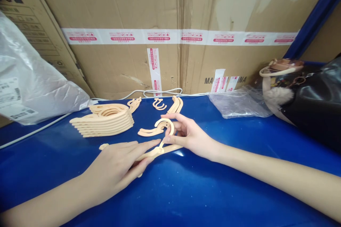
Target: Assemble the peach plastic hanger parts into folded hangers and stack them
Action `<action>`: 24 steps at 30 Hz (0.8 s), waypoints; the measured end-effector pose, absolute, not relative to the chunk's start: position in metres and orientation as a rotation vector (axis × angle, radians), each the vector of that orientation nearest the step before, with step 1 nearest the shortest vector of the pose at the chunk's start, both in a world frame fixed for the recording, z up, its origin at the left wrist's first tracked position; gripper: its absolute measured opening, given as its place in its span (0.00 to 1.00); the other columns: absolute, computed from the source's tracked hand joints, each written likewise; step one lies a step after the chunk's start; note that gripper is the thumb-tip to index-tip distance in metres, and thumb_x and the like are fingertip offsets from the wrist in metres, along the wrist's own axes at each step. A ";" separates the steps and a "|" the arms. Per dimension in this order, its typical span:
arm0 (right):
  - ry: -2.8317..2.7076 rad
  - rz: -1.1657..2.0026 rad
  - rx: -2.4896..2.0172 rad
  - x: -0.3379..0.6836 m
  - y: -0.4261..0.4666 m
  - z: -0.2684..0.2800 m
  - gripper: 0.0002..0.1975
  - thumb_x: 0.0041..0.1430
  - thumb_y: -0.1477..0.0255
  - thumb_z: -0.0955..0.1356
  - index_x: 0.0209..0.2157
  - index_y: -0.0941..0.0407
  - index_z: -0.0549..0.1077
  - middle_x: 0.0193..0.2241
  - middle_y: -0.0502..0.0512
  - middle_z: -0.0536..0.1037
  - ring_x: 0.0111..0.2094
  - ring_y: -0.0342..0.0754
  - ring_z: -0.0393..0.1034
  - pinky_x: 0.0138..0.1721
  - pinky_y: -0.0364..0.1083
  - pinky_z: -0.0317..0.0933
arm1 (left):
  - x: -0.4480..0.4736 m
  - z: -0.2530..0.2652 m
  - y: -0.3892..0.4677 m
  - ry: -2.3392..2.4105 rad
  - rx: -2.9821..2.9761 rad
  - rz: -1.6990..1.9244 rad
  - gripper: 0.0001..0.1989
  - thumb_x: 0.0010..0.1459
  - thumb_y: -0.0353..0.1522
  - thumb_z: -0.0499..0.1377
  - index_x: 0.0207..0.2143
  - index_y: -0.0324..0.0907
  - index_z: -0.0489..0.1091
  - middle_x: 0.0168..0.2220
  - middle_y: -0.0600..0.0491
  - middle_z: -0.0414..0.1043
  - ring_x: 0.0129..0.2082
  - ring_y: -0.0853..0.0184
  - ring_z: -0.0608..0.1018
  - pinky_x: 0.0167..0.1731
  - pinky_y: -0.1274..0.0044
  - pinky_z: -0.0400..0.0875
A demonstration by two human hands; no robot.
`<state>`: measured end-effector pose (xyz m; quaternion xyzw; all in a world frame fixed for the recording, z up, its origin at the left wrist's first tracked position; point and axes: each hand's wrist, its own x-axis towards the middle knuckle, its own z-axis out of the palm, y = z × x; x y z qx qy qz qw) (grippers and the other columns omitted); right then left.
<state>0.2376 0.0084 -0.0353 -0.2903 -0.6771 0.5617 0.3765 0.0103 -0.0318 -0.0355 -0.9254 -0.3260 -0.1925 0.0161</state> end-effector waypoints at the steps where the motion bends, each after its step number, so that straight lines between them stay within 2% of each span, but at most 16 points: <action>1: -1.753 1.403 -0.736 0.237 0.005 -0.034 0.25 0.56 0.74 0.71 0.54 0.53 0.62 0.31 0.46 0.72 0.33 0.41 0.69 0.38 0.43 0.65 | 0.010 -0.034 -0.033 -1.009 -2.881 -0.592 0.16 0.68 0.34 0.45 0.54 0.40 0.62 0.36 0.51 0.76 0.32 0.63 0.77 0.29 0.74 0.67; 5: -1.813 1.220 -0.782 0.234 -0.008 -0.027 0.25 0.57 0.71 0.71 0.54 0.52 0.60 0.29 0.47 0.72 0.31 0.43 0.69 0.36 0.45 0.66 | 0.013 -0.022 -0.040 -1.021 -2.894 -0.679 0.11 0.67 0.30 0.47 0.47 0.42 0.65 0.36 0.52 0.74 0.35 0.63 0.75 0.31 0.75 0.65; 8: -1.892 1.142 -0.802 0.233 -0.014 -0.027 0.33 0.56 0.70 0.72 0.58 0.49 0.54 0.32 0.48 0.72 0.33 0.44 0.71 0.36 0.46 0.67 | 0.014 -0.014 -0.046 -1.313 -3.012 -0.752 0.08 0.66 0.32 0.48 0.40 0.45 0.66 0.36 0.55 0.73 0.34 0.65 0.75 0.29 0.78 0.64; 9: -1.971 1.090 -0.802 0.234 -0.014 -0.027 0.32 0.56 0.69 0.72 0.58 0.49 0.55 0.34 0.49 0.73 0.35 0.45 0.71 0.38 0.46 0.67 | 0.014 -0.011 -0.047 -1.458 -3.067 -0.766 0.08 0.66 0.35 0.48 0.39 0.45 0.66 0.34 0.56 0.73 0.32 0.66 0.75 0.28 0.78 0.64; 11: -2.209 0.881 -0.779 0.235 -0.014 -0.028 0.24 0.56 0.67 0.72 0.53 0.50 0.64 0.39 0.52 0.72 0.41 0.48 0.69 0.42 0.48 0.66 | 0.014 -0.008 -0.047 -1.718 -3.166 -0.840 0.09 0.65 0.39 0.49 0.38 0.46 0.66 0.31 0.57 0.72 0.30 0.68 0.74 0.27 0.80 0.64; 13: -2.451 0.580 -0.755 0.235 -0.013 -0.028 0.10 0.60 0.66 0.69 0.44 0.52 0.72 0.40 0.53 0.72 0.44 0.49 0.66 0.45 0.49 0.62 | 0.014 -0.007 -0.043 -1.896 -3.236 -0.989 0.11 0.64 0.42 0.50 0.39 0.45 0.66 0.30 0.57 0.71 0.29 0.69 0.73 0.25 0.81 0.63; 14: -2.538 0.442 -0.750 0.235 -0.013 -0.027 0.07 0.63 0.67 0.66 0.41 0.53 0.73 0.40 0.54 0.72 0.44 0.49 0.65 0.45 0.49 0.61 | 0.014 -0.007 -0.041 -1.957 -3.254 -1.083 0.12 0.64 0.42 0.51 0.39 0.45 0.66 0.29 0.57 0.70 0.28 0.70 0.72 0.24 0.82 0.62; 18: -2.656 0.150 -0.778 0.233 -0.015 -0.025 0.12 0.68 0.73 0.58 0.40 0.56 0.71 0.39 0.56 0.72 0.39 0.48 0.64 0.42 0.49 0.60 | 0.014 -0.007 -0.030 -2.216 -3.304 -1.344 0.15 0.60 0.45 0.54 0.33 0.42 0.65 0.25 0.58 0.66 0.21 0.73 0.67 0.15 0.84 0.56; 24: -2.617 0.227 -0.710 0.237 -0.014 -0.029 0.13 0.65 0.81 0.54 0.40 0.58 0.67 0.36 0.57 0.70 0.35 0.47 0.63 0.36 0.45 0.61 | 0.010 -0.012 -0.019 -2.574 -3.375 -1.646 0.18 0.51 0.44 0.63 0.31 0.41 0.63 0.29 0.55 0.69 0.28 0.69 0.73 0.18 0.81 0.70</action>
